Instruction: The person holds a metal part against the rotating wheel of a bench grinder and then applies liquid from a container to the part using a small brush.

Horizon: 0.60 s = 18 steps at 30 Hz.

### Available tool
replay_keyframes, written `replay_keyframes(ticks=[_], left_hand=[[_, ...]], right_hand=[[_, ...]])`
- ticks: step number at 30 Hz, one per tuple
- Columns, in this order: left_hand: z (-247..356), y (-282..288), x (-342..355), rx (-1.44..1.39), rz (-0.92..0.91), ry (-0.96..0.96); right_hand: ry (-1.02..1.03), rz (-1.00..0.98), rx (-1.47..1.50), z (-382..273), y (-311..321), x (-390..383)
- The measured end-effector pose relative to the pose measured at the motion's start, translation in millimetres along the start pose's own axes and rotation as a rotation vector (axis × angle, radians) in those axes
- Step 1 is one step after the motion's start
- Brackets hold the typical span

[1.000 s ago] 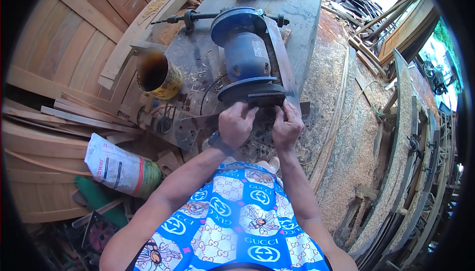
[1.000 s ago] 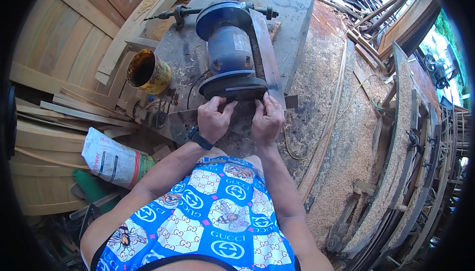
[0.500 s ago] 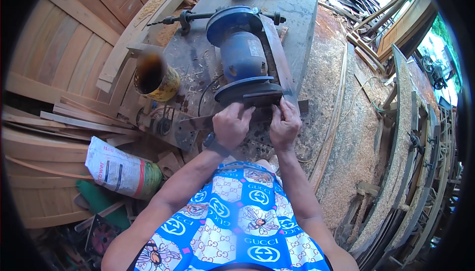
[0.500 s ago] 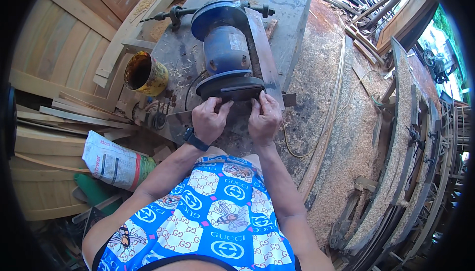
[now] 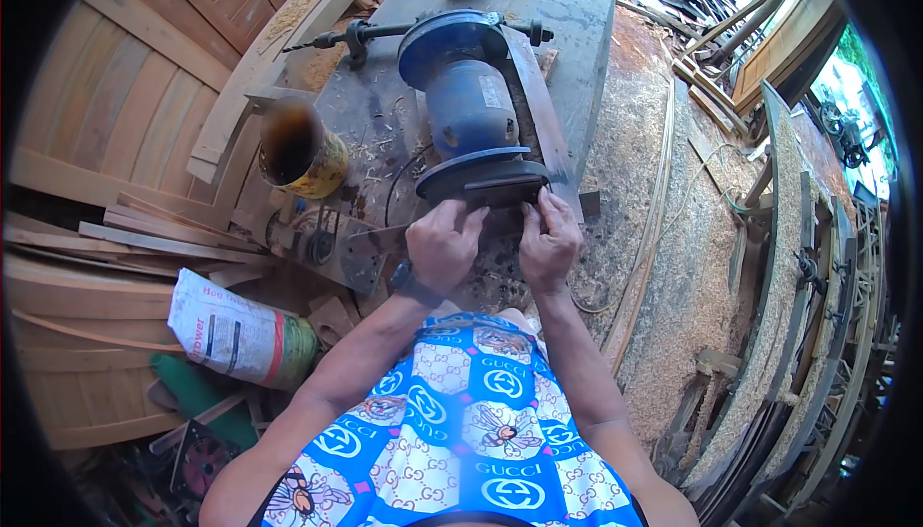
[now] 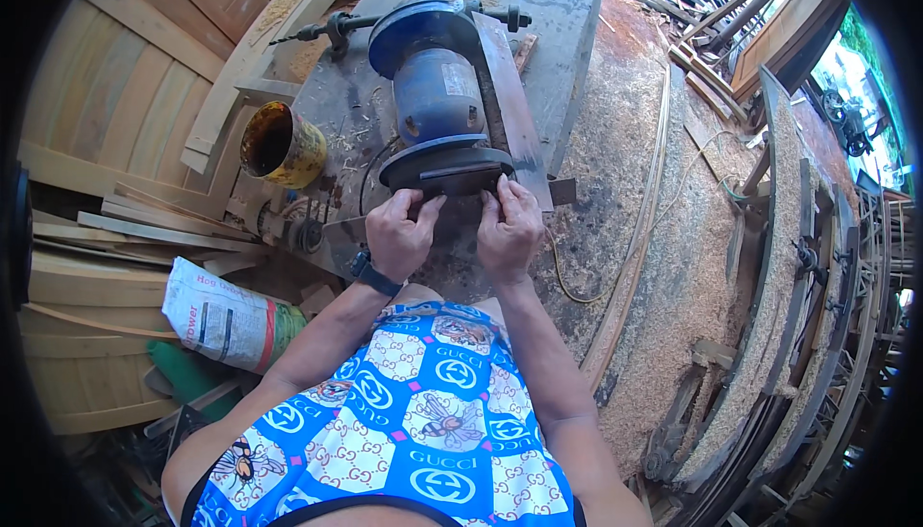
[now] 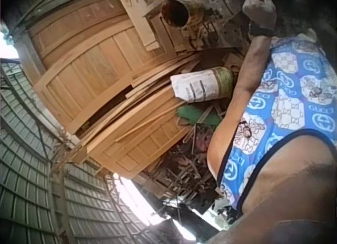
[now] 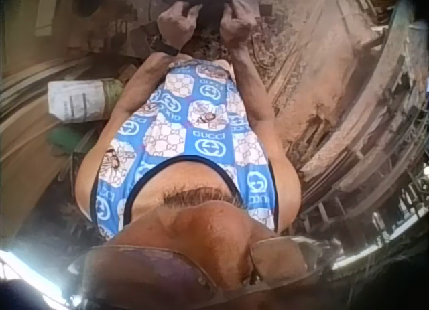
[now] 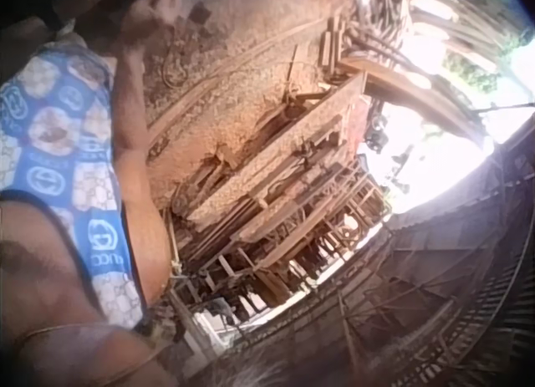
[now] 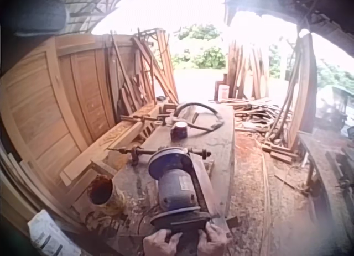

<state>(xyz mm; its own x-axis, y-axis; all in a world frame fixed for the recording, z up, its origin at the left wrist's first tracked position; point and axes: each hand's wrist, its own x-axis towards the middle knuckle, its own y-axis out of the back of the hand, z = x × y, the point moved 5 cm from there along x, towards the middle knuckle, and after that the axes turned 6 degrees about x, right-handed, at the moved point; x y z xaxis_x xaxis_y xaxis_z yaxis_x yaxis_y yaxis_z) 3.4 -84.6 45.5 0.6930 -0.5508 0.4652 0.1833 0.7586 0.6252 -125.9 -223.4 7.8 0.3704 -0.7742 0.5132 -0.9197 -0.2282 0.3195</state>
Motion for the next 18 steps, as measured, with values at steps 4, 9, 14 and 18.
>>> replay_keyframes(ticks=[4, 9, 14, 18], left_hand=[[-8.2, 3.1, -2.9, 0.012, 0.02, 0.002], [-12.6, 10.3, -4.9, 0.02, 0.023, 0.018], [-18.6, 16.4, -6.9, 0.02, 0.016, 0.039], [-24.0, 18.4, -8.6, 0.001, 0.0, 0.07]], right_hand=[[0.007, -0.01, -0.014, -7.5, -2.5, -1.3], [0.073, -0.018, -0.046, -11.5, -8.2, -5.6], [0.105, -0.043, -0.081, -21.7, -11.6, -6.9], [0.128, -0.051, -0.088, -23.0, -15.8, -8.4]])
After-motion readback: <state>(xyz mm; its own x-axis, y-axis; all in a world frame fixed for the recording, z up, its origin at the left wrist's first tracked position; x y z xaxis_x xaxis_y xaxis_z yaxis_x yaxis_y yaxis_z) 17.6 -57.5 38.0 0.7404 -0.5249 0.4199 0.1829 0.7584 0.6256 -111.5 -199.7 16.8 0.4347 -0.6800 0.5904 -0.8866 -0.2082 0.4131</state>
